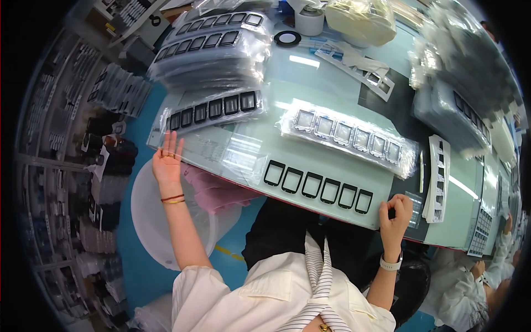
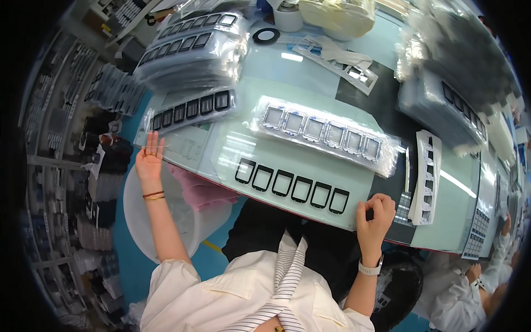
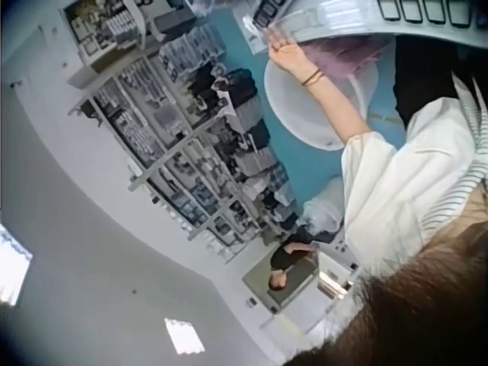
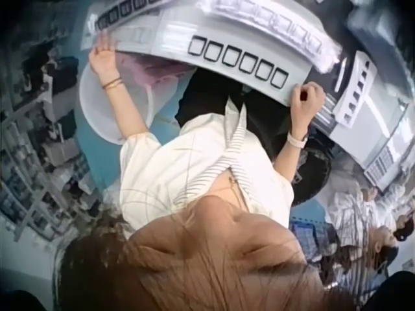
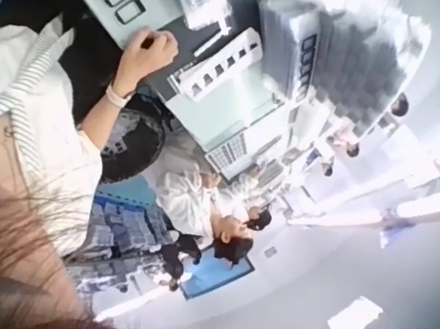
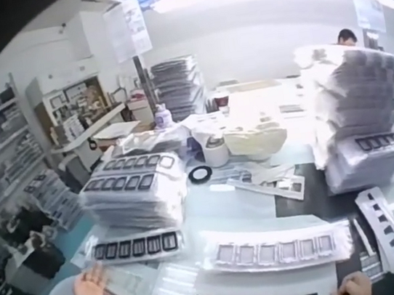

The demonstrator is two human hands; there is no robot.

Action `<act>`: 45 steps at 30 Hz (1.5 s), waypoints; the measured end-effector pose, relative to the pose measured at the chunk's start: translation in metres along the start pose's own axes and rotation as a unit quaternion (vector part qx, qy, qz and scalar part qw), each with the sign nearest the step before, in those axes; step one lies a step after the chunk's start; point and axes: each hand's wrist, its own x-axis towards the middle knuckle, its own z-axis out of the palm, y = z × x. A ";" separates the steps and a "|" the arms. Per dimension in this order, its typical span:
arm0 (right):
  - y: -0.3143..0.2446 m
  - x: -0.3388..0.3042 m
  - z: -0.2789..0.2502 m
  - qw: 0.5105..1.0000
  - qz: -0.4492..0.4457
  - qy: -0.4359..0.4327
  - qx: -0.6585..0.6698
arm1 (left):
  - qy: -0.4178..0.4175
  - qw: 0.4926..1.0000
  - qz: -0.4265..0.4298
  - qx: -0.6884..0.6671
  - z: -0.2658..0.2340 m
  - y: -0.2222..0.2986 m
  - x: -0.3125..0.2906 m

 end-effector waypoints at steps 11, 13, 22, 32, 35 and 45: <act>0.026 0.005 -0.050 0.993 0.077 0.033 0.080 | -0.127 0.989 -0.065 -0.041 -0.076 0.005 0.074; 0.046 0.016 -0.057 0.992 0.051 0.115 0.003 | -0.372 0.926 -0.049 -0.045 -0.136 0.038 0.125; 0.103 0.018 -0.081 0.963 0.161 0.130 -0.172 | -0.086 0.963 0.235 0.099 -0.021 0.060 0.003; 0.095 0.025 -0.084 0.954 0.155 0.191 -0.171 | -0.255 0.952 0.154 0.071 0.044 0.040 -0.023; 0.093 0.031 -0.103 0.945 0.231 0.198 -0.117 | -0.309 0.941 0.124 0.061 0.073 0.027 -0.050; -0.070 0.025 -0.111 0.949 -0.299 -0.031 -0.099 | -0.547 0.611 0.292 0.492 0.179 -0.030 -0.206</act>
